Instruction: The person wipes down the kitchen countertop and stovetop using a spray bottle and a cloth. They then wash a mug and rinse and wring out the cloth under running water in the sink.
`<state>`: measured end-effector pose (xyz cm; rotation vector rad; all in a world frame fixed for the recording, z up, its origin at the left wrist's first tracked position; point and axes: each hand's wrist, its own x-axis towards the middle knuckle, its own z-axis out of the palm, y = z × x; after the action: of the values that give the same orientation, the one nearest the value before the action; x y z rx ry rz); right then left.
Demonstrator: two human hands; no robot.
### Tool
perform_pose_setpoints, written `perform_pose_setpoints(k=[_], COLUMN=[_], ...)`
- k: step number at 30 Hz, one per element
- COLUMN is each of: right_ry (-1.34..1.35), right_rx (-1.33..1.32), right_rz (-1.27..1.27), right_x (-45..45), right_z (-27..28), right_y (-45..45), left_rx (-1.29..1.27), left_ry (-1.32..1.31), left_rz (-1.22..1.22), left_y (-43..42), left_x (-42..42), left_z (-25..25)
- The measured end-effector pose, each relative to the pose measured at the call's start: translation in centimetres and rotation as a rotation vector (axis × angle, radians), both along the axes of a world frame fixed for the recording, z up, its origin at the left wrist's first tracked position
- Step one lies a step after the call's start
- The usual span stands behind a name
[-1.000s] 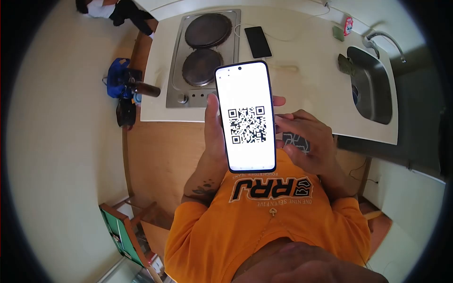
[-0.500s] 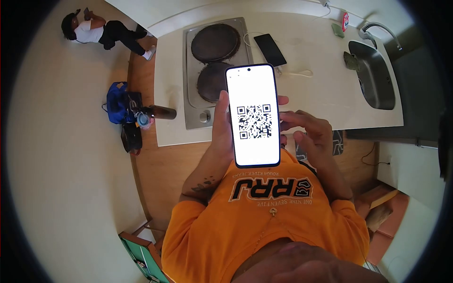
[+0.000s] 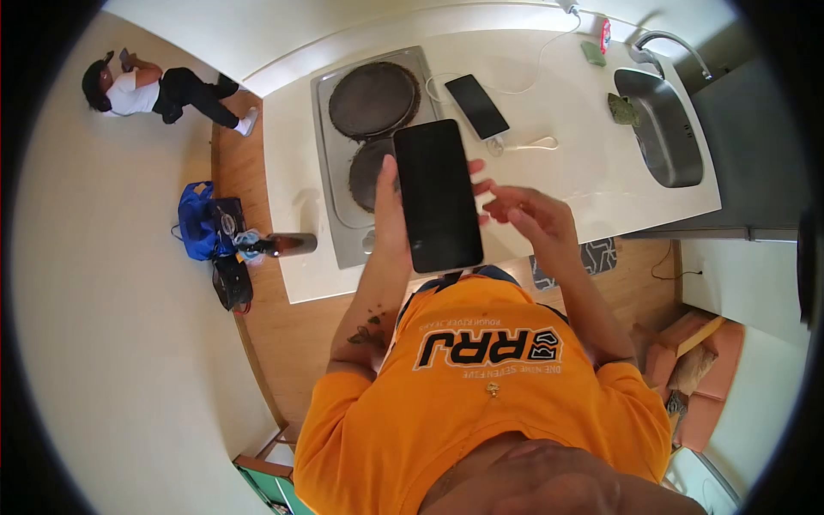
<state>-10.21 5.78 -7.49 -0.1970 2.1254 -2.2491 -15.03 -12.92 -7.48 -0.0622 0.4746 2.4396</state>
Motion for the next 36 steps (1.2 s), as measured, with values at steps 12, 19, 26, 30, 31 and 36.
perform_pose_setpoints(k=[12, 19, 26, 30, 31, 36], right_ry=[0.334, 0.066, -0.161, -0.156, -0.161, -0.089], right_rx=[1.139, 1.490, 1.577, 1.577, 1.578, 1.531], right_rz=[-0.619, -0.721, -0.572, -0.573, -0.569, -0.629], right_x=[-13.8, -19.3, -22.5, -22.5, -22.4, -22.1], right_z=[-17.0, -18.0, -20.5, -20.7, -20.8, -21.0], right_y=[22.7, 30.7, 34.0, 34.3, 34.3, 34.1], left_rx=[-0.835, -1.421, -1.893, -2.040, -2.122, -2.385], left_ry=[-0.054, -0.051, 0.273, 0.280, 0.320, 0.337], left_rz=[0.303, 0.533, 0.591, 0.569, 0.549, 0.448], left_y=[-5.9, -5.1, -6.8, -5.3, -4.9, -2.8], left_x=[-17.1, -22.5, -27.4, -27.9, -28.0, -27.6], left_z=[-15.1, -14.5, -19.7, -18.9, -18.9, -18.6])
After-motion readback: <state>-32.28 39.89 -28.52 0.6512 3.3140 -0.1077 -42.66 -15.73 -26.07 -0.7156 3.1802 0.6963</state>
